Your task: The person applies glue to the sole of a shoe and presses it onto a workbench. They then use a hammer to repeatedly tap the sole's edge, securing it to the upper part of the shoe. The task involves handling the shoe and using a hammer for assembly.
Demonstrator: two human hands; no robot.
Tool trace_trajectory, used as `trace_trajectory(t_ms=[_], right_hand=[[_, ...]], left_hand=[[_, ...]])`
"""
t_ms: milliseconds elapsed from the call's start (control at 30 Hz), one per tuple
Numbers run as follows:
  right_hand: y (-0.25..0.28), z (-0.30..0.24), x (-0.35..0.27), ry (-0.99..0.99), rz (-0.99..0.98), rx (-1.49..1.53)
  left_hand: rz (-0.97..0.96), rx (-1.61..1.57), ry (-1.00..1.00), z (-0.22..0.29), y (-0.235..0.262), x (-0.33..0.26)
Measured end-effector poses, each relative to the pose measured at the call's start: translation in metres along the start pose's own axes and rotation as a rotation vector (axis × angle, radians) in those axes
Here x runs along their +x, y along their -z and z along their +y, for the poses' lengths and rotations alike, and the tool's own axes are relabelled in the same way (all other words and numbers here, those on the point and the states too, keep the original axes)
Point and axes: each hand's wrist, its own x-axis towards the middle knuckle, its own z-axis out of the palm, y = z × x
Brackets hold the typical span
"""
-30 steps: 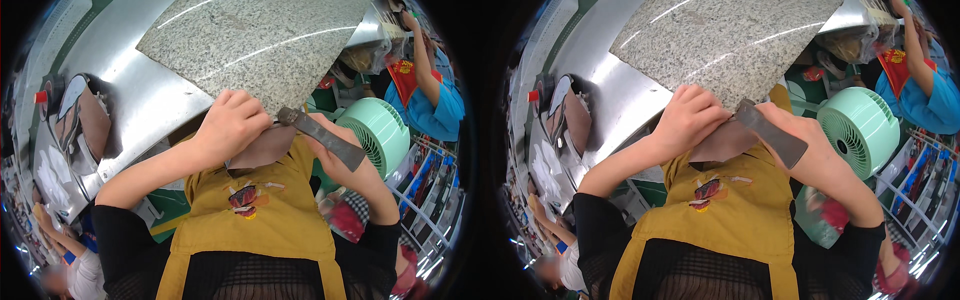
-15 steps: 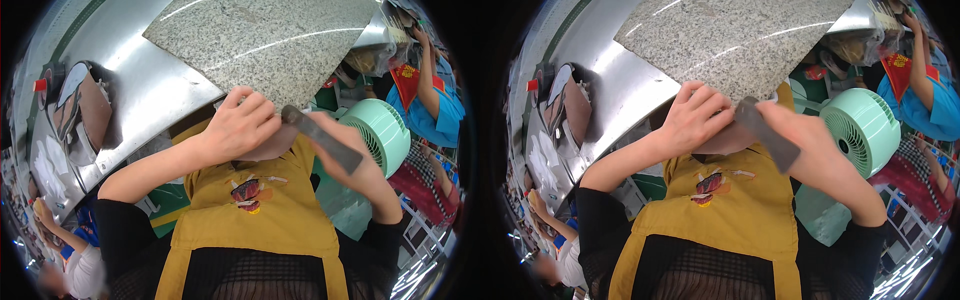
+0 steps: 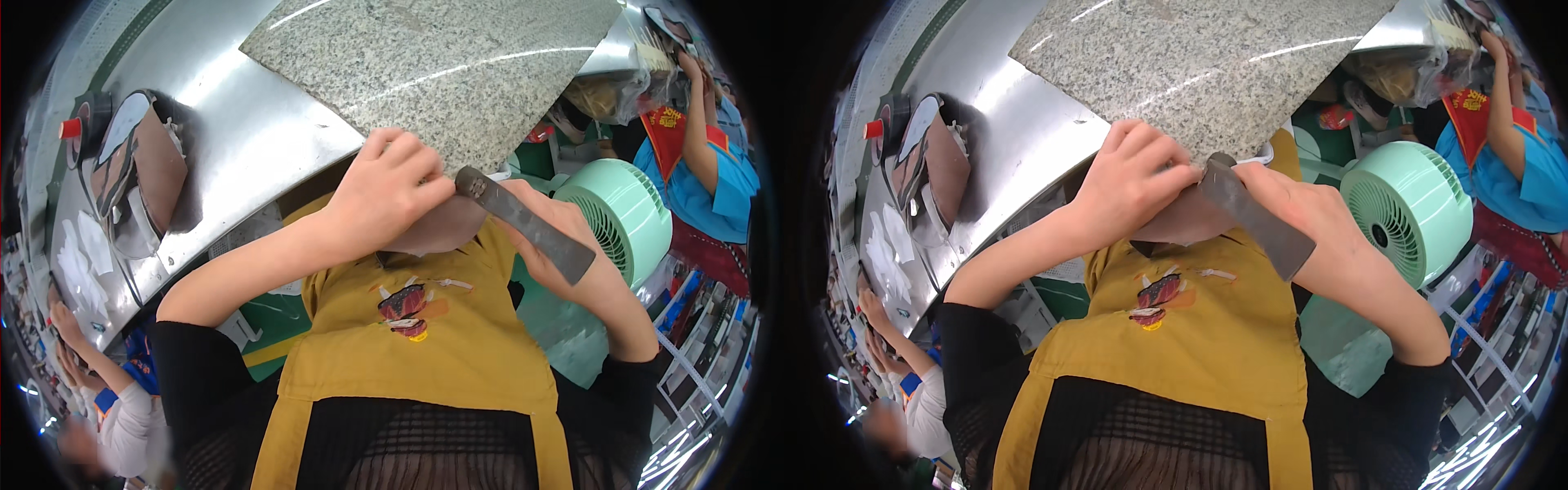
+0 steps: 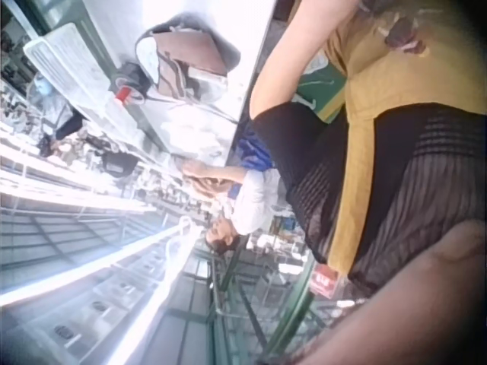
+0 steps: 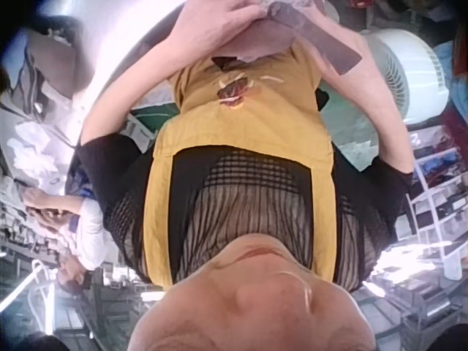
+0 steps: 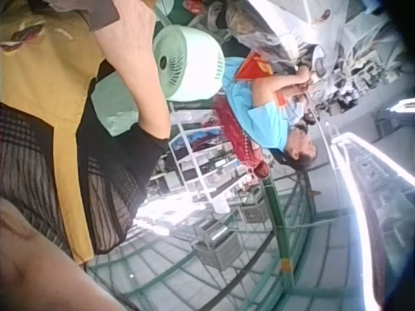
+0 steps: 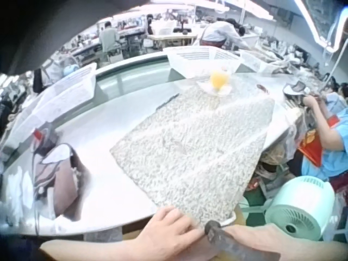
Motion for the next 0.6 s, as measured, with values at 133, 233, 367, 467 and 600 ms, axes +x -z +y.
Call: trace_trajectory(t_ms=[133, 233, 367, 467, 600], right_hand=[[0.0025, -0.0003, 0.0024, 0.079, 0.038, 0.076], [0.0027, -0.0001, 0.0004, 0.147, 0.099, -0.033], [-0.0032, -0.0007, -0.0023, 0.126, 0.075, -0.065], [-0.0003, -0.0009, 0.0028, 0.061, 0.013, 0.044], [-0.0001, -0.0021, 0.0002, 0.162, 0.144, 0.037]], left_hand=[[-0.023, -0.109, 0.085, -0.0049, 0.0041, 0.001], [0.014, -0.009, 0.031, -0.0021, 0.0016, -0.0009], [0.026, 0.055, -0.032, 0.0033, 0.0038, -0.0042], [0.032, 0.032, -0.039, 0.0015, 0.0036, 0.0001], [0.03, 0.003, -0.023, -0.0004, 0.0, -0.0036]])
